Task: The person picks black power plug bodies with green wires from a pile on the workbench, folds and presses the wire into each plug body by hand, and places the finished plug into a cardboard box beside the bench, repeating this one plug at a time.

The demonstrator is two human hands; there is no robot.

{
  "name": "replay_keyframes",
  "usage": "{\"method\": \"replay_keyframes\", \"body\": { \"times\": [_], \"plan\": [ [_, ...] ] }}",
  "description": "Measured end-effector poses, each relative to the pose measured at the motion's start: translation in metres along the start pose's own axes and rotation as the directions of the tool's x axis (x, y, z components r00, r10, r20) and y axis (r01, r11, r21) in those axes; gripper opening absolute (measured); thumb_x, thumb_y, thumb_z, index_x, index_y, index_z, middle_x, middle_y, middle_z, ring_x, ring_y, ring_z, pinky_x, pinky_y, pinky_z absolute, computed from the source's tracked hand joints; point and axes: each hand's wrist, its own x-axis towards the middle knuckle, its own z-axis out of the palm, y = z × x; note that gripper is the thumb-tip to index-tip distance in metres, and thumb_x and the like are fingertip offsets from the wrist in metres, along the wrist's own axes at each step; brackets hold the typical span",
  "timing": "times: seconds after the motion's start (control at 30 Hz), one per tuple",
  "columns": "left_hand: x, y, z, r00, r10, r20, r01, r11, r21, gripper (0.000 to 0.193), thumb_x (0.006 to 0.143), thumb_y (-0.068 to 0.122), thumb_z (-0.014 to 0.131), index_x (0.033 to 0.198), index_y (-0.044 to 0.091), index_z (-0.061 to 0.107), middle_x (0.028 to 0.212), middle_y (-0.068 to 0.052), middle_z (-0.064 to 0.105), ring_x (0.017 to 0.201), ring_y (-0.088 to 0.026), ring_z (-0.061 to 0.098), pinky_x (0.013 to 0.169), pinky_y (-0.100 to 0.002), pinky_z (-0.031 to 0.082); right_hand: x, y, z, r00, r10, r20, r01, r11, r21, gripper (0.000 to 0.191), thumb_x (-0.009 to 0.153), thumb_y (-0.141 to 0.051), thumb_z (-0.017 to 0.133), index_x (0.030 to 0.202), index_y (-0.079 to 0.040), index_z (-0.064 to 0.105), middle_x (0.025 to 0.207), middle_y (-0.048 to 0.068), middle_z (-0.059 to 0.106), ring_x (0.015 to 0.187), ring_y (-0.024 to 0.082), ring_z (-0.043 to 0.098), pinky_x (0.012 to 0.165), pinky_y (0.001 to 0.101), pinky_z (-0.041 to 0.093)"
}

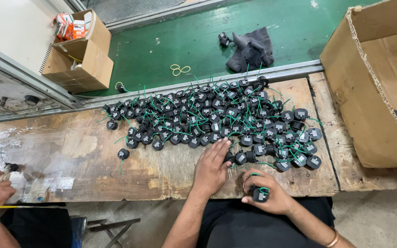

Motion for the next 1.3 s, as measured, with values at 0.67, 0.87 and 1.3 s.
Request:
{"method": "replay_keyframes", "body": {
  "times": [0.67, 0.87, 1.3],
  "plan": [
    [-0.028, -0.025, -0.01, 0.874, -0.43, -0.225, 0.31, 0.851, -0.423, 0.024, 0.081, 0.006, 0.081, 0.104, 0.006, 0.077, 0.098, -0.009, 0.078, 0.091, -0.022, 0.075, 0.082, -0.035, 0.059, -0.001, 0.0, -0.005, 0.99, 0.123, -0.069, -0.12, 0.992, 0.036, 0.032, 0.08, -0.025, 0.088, 0.098, -0.008, 0.068, 0.1, 0.005, 0.066, 0.092, 0.019, 0.069, 0.083, 0.0358, 0.054],
    [-0.03, 0.017, -0.004, 0.983, -0.146, -0.114, 0.001, 0.621, -0.784, 0.019, 0.081, -0.004, 0.08, 0.098, 0.006, 0.078, 0.095, -0.009, 0.077, 0.092, -0.02, 0.073, 0.084, -0.033, 0.059, -0.003, 0.006, -0.003, 0.992, 0.081, -0.092, -0.083, 0.996, -0.015, 0.056, 0.074, -0.026, 0.088, 0.119, -0.003, 0.065, 0.103, 0.009, 0.067, 0.097, 0.026, 0.067, 0.088, 0.0396, 0.052],
    [-0.019, 0.031, -0.003, 0.987, 0.072, -0.146, -0.148, 0.772, -0.618, 0.02, 0.084, 0.001, 0.078, 0.102, 0.006, 0.072, 0.114, -0.009, 0.076, 0.106, -0.026, 0.073, 0.094, -0.039, 0.057, -0.009, 0.015, 0.001, 0.994, 0.047, -0.094, -0.061, 0.988, -0.144, 0.049, 0.069, -0.02, 0.092, 0.107, -0.002, 0.069, 0.108, 0.014, 0.067, 0.101, 0.032, 0.069, 0.087, 0.0413, 0.054]
  ]
}}
